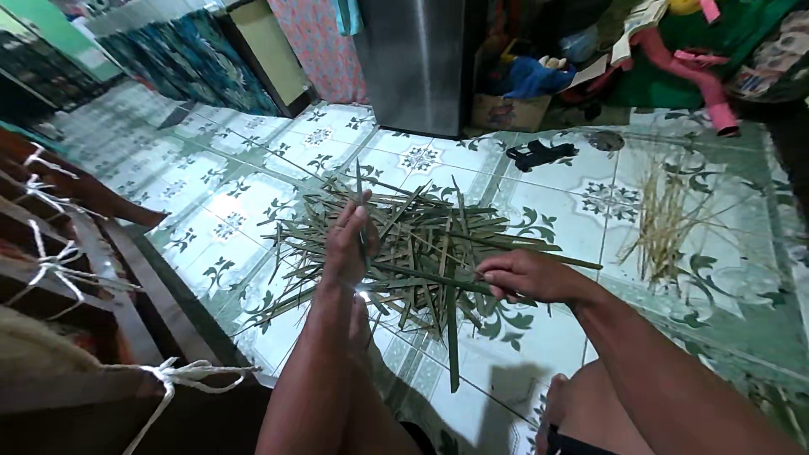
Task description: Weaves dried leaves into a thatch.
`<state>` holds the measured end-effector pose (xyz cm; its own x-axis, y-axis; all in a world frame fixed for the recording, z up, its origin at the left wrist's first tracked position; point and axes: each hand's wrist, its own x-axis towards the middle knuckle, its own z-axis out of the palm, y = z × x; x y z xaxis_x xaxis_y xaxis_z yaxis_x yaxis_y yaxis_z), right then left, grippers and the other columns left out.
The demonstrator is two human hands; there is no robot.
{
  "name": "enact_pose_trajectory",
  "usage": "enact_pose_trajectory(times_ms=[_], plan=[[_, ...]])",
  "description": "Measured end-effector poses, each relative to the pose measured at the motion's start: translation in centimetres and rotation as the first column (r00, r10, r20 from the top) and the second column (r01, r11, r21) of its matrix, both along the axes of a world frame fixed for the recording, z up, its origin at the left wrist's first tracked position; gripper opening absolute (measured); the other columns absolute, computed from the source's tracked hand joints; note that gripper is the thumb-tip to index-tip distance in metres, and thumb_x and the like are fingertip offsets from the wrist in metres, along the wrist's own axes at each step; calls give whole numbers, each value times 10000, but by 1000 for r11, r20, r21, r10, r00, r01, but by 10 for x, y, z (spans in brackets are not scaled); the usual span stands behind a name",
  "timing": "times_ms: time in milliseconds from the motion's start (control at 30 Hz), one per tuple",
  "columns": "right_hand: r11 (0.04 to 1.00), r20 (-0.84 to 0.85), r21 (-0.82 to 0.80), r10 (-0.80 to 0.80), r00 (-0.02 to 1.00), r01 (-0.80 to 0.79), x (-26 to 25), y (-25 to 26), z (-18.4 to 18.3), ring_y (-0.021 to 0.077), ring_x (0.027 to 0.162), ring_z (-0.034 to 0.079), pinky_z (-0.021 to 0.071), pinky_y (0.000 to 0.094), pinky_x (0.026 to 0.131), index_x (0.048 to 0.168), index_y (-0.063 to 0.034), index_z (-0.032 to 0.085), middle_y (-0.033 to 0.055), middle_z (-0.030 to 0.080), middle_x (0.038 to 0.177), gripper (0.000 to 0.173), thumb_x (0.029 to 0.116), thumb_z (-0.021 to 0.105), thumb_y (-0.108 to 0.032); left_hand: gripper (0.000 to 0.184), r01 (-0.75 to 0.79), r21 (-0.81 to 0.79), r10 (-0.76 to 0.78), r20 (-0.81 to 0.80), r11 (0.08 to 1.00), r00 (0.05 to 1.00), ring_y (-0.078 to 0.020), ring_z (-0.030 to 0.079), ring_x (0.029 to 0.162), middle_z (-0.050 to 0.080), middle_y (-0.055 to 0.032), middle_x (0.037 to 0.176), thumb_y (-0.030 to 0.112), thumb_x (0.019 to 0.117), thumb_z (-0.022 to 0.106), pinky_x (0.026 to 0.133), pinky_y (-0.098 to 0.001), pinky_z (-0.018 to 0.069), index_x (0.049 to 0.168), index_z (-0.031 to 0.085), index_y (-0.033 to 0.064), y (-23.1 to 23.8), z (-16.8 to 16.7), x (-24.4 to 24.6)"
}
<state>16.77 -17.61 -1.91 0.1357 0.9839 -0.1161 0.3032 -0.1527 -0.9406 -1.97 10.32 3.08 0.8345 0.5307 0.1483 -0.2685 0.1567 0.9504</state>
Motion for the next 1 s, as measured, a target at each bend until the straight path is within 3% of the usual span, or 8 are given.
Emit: enact_pose_trajectory(times_ms=[100,200,333,500,633,733,833,1000], plan=[[999,-94,-32,-39,995,36,-6,8,3,58,573,570,518,228,552,1256,-57,638,-25,624,748,305,1091,445,-225,425,35,54,-34,-16,998,999,-57,504,478,527,28,637,339,1054,495,470,-212,484,1440,530,165,-8,-2,1],[993,-170,36,-109,979,116,-13,17,4,23,518,496,433,182,481,1192,-68,671,-62,576,691,295,1090,447,-231,432,67,112,-60,-59,992,996,-59,518,487,551,19,631,323,1041,521,483,-212,494,1427,553,130,-15,-5,3],[975,-130,109,-181,975,195,-16,22,5,4,533,490,428,171,494,1126,-69,700,-77,570,693,257,1068,491,-205,447,160,149,-139,-139,976,980,-58,528,509,565,15,663,265,1030,542,502,-215,500,1444,520,97,-26,-6,4],[973,-106,170,-143,984,159,-12,18,4,-20,527,465,398,149,493,1093,-60,704,-94,553,667,263,1069,473,-184,413,217,152,-180,-225,964,958,-57,526,536,602,-4,725,214,1049,502,497,-189,466,1445,514,96,-29,-1,4],[983,-99,141,-103,990,116,-10,12,6,-20,495,451,376,149,458,1113,-64,702,-91,582,662,279,1082,458,-195,406,161,166,-130,-187,973,974,-63,531,531,559,16,677,214,1042,505,514,-212,494,1427,543,89,-29,0,4],[985,-53,138,-93,994,100,-10,8,9,-33,497,451,383,144,461,1112,-68,708,-98,582,664,283,1084,457,-196,384,237,209,-189,-226,949,956,-46,521,526,565,25,670,193,1040,510,517,-200,483,1403,551,77,-32,-1,5],[987,20,143,-77,997,73,-7,2,11,-38,519,449,392,146,492,1108,-62,712,-102,569,673,303,1082,442,-198,382,122,198,-94,-146,973,985,-25,493,493,546,62,641,281,1031,514,486,-193,463,1366,591,115,-23,3,3],[983,75,181,-56,996,42,0,-4,8,-40,526,454,397,142,498,1101,-58,715,-97,576,676,301,1082,448,-195,469,126,113,-112,-124,986,986,-50,529,502,560,34,644,271,1016,543,492,-210,491,1462,503,132,-19,2,0]])
